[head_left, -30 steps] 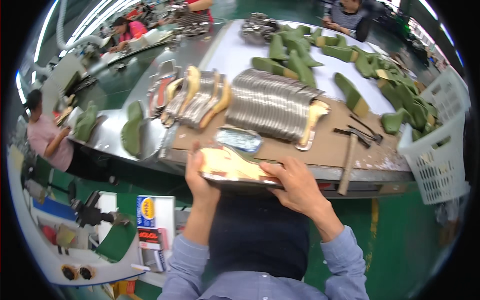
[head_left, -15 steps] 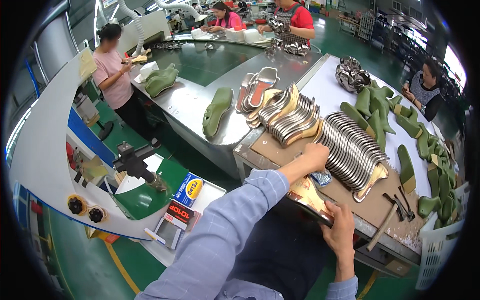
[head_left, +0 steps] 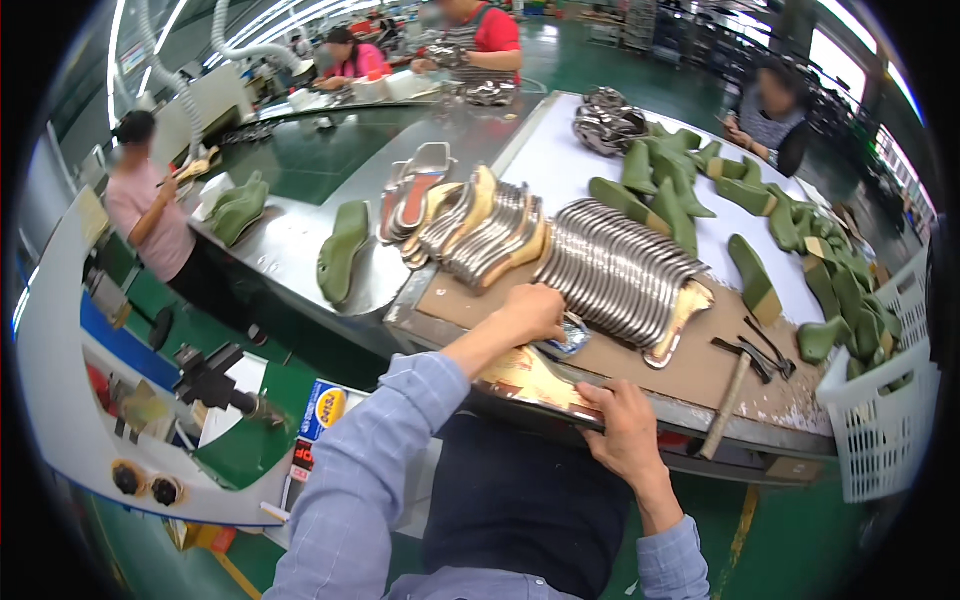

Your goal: The person repeatedly picks up green shoe uppers and metal insoles, places the insoles inside the uppers, and uses a hammer to tap the insoles into place. The person then places the assembled shoes into a white basket. This process is repeated for multiple units.

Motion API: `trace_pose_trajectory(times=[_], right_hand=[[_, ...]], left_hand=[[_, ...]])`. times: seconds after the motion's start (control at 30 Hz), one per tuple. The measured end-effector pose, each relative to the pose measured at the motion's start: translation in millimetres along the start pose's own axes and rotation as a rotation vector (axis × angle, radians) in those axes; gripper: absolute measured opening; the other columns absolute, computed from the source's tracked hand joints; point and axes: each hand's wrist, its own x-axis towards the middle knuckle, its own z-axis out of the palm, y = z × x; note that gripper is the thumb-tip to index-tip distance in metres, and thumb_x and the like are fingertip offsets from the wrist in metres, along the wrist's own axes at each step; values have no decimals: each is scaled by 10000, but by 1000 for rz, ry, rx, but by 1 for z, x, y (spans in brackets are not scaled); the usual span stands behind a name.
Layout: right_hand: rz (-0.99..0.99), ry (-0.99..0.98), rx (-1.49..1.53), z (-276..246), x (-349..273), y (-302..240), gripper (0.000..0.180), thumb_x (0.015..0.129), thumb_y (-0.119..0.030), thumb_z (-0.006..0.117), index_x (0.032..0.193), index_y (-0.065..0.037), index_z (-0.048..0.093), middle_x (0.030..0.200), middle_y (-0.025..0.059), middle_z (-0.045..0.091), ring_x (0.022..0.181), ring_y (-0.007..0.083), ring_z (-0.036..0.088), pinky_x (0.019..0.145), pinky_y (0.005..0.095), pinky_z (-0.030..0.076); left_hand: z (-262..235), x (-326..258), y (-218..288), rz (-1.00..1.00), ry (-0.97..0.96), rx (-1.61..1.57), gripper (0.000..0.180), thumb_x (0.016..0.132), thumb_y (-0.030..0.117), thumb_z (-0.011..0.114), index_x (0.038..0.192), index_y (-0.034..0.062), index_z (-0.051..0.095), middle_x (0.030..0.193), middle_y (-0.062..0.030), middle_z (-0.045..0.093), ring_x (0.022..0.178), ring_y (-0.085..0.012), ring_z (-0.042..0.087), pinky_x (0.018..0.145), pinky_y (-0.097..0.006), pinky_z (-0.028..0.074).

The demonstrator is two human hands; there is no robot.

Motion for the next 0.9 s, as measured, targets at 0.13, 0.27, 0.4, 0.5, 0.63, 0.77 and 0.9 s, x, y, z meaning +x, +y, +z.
trace_pose_trajectory(times=[0.13, 0.27, 0.4, 0.5, 0.63, 0.77, 0.9], right_hand=[[34, -6, 4, -4, -1, 0, 642, 613, -52, 843, 1216, -151, 646, 1053, 126, 564, 996, 346, 575, 815, 461, 480], [29, -6, 0, -2, 0, -2, 640, 617, -55, 846, 1217, -157, 646, 1053, 126, 567, 987, 341, 579, 808, 457, 482], [15, 34, -5, -1, -5, 0, 631, 621, -57, 848, 1211, -156, 645, 1034, 132, 574, 973, 343, 585, 802, 454, 483], [4, 26, 12, -2, -3, -2, 631, 623, -58, 851, 1209, -154, 638, 1026, 136, 575, 965, 348, 585, 802, 459, 481], [3, 8, 10, -1, -1, -3, 640, 625, -58, 851, 1218, -153, 632, 1036, 136, 573, 971, 347, 582, 802, 460, 481], [-16, 29, 11, 1, -1, -4, 653, 625, -60, 852, 1232, -154, 630, 1039, 135, 571, 978, 347, 580, 802, 459, 481], [-8, 27, -3, -6, -3, -2, 654, 630, -63, 847, 1240, -151, 628, 1047, 135, 569, 987, 351, 578, 814, 460, 481]], left_hand=[[-4, 2, 10, -30, 55, -36, 338, 685, 434, 839, 835, 133, 803, 834, -102, 752, 832, -280, 719, 782, -406, 556], [-9, -1, 8, -35, -34, 94, 274, 710, 410, 811, 851, 174, 818, 830, -77, 760, 825, -262, 730, 785, -391, 567], [-7, -1, 8, -47, 42, -70, 196, 749, 307, 762, 858, 150, 806, 839, -92, 757, 832, -272, 727, 778, -397, 569], [-7, -3, 4, -43, 115, -182, 195, 777, 280, 742, 869, 113, 784, 855, -112, 751, 835, -294, 720, 782, -409, 564], [-3, -2, -2, -40, 212, -241, 198, 807, 221, 720, 878, 36, 717, 870, -156, 734, 835, -342, 701, 787, -429, 555], [-11, -10, 0, -25, 308, -420, 196, 859, 170, 718, 941, -5, 684, 852, -144, 733, 788, -252, 713, 731, -370, 559], [-44, -35, 42, -64, 198, -833, 159, 898, 87, 708, 1006, -27, 680, 834, -90, 728, 775, -140, 696, 686, -305, 551]])
